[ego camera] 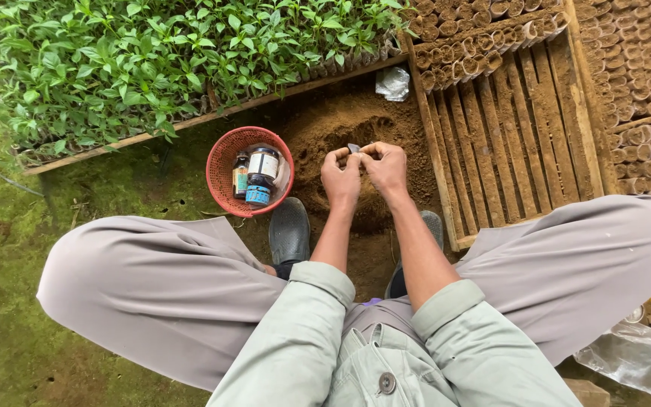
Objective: Preparing seedling pots by inserting small packets into soil balls and arranging them in a tray.
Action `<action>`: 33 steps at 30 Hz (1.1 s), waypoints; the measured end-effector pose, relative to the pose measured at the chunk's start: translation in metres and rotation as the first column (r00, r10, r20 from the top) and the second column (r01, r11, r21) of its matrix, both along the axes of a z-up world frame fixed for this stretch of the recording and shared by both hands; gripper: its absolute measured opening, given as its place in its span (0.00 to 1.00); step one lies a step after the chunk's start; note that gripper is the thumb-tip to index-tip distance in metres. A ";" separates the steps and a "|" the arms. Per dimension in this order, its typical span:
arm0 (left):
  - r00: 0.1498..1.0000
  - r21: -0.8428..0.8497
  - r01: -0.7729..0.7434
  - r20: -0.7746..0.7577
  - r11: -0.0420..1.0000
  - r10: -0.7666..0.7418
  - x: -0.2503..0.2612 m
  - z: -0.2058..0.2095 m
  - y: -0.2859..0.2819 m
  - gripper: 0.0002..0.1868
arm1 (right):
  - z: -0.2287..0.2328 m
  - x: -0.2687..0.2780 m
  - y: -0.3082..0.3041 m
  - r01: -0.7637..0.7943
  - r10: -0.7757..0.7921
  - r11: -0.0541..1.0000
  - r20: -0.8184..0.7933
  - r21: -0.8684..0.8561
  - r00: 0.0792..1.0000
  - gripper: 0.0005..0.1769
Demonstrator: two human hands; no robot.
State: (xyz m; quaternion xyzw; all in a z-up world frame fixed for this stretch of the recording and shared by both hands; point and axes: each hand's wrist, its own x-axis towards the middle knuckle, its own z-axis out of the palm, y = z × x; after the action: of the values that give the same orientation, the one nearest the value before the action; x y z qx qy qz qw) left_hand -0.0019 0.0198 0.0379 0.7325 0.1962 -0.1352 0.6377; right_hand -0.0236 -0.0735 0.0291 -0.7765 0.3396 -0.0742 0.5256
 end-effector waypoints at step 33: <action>0.978 0.616 0.141 0.034 0.775 -0.206 0.018 -0.019 0.030 0.03 | -0.021 0.037 0.011 -0.425 0.474 0.682 -0.082 -0.595 0.877 0.30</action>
State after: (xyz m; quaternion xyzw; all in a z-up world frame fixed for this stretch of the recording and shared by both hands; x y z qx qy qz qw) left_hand 0.0157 0.0501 0.0192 0.9196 0.1287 -0.0862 0.3610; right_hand 0.0133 -0.0628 0.0084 -0.9570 0.0767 -0.0763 0.2692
